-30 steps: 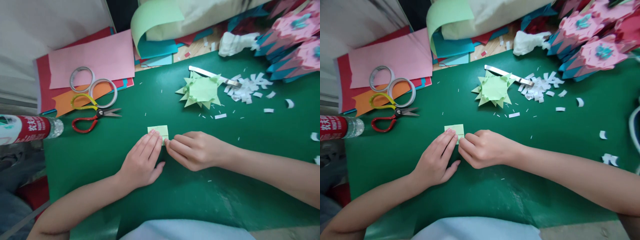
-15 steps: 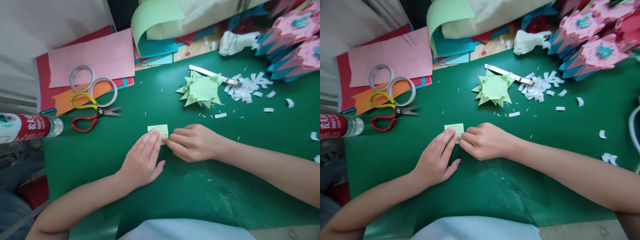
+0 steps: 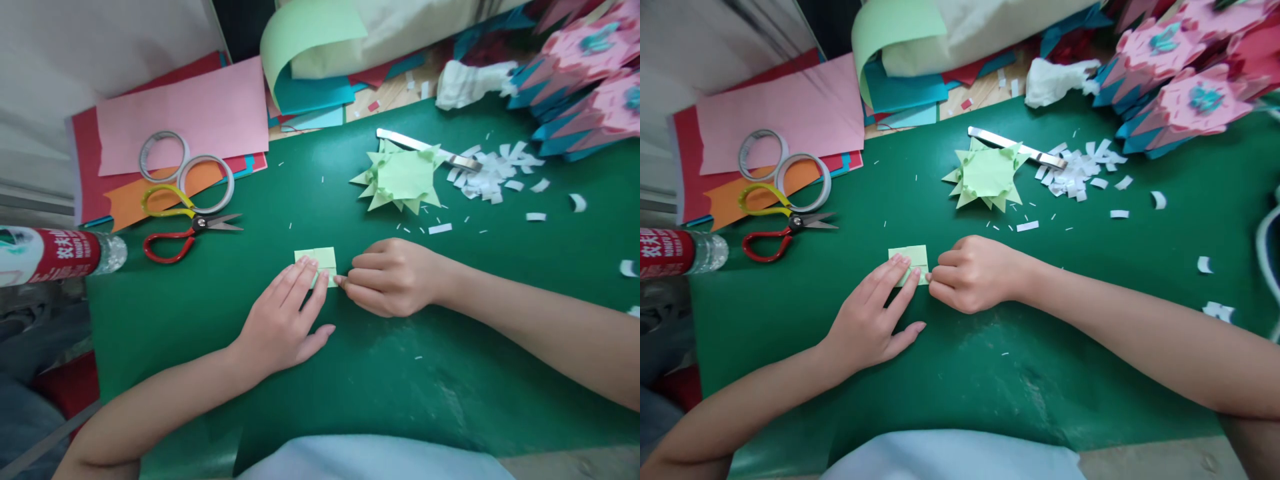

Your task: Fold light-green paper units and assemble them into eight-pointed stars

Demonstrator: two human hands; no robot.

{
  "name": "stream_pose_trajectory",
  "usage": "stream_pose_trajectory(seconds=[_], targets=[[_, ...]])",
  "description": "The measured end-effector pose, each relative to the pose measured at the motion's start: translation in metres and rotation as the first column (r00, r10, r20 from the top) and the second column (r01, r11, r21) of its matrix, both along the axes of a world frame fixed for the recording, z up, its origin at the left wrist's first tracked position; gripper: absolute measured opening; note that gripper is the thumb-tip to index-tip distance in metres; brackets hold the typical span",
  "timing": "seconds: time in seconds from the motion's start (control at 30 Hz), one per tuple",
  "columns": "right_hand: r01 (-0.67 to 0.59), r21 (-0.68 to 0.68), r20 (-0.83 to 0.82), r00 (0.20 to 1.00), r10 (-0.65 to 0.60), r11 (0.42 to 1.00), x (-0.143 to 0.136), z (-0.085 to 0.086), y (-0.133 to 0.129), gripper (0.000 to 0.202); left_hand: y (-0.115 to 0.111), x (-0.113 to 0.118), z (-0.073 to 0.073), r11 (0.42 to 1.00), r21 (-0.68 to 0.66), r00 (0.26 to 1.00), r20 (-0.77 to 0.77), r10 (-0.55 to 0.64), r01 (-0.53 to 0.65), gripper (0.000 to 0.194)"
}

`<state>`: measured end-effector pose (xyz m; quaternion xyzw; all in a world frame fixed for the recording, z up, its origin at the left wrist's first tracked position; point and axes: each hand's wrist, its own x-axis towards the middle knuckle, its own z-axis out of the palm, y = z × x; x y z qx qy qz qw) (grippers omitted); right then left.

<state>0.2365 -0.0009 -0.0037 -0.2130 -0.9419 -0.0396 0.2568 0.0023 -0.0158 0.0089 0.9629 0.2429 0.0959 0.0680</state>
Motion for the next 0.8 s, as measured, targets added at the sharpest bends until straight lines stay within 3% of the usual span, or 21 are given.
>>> stream_pose_trajectory(seconds=[0.23,0.4,0.53,0.8], targets=[[-0.016,0.002,-0.049,0.999,0.016,1.0,0.006,-0.006,0.001,0.029,0.002,-0.003,0.001,0.995,-0.096,0.999,-0.002,0.035,-0.035,0.07],[0.163,-0.123,-0.027,0.986,-0.167,0.979,0.005,-0.001,0.007,0.012,0.004,-0.004,0.001,0.99,-0.128,0.999,0.007,0.052,-0.05,0.07],[0.174,-0.183,0.011,0.984,-0.175,0.968,0.002,0.001,0.012,0.02,0.005,-0.003,0.0,0.989,-0.137,0.999,0.008,0.049,-0.047,0.069],[0.151,-0.013,-0.017,0.988,-0.151,0.988,0.003,0.0,0.008,0.014,0.003,-0.004,-0.001,0.996,-0.089,0.998,0.053,0.03,-0.025,0.067]])
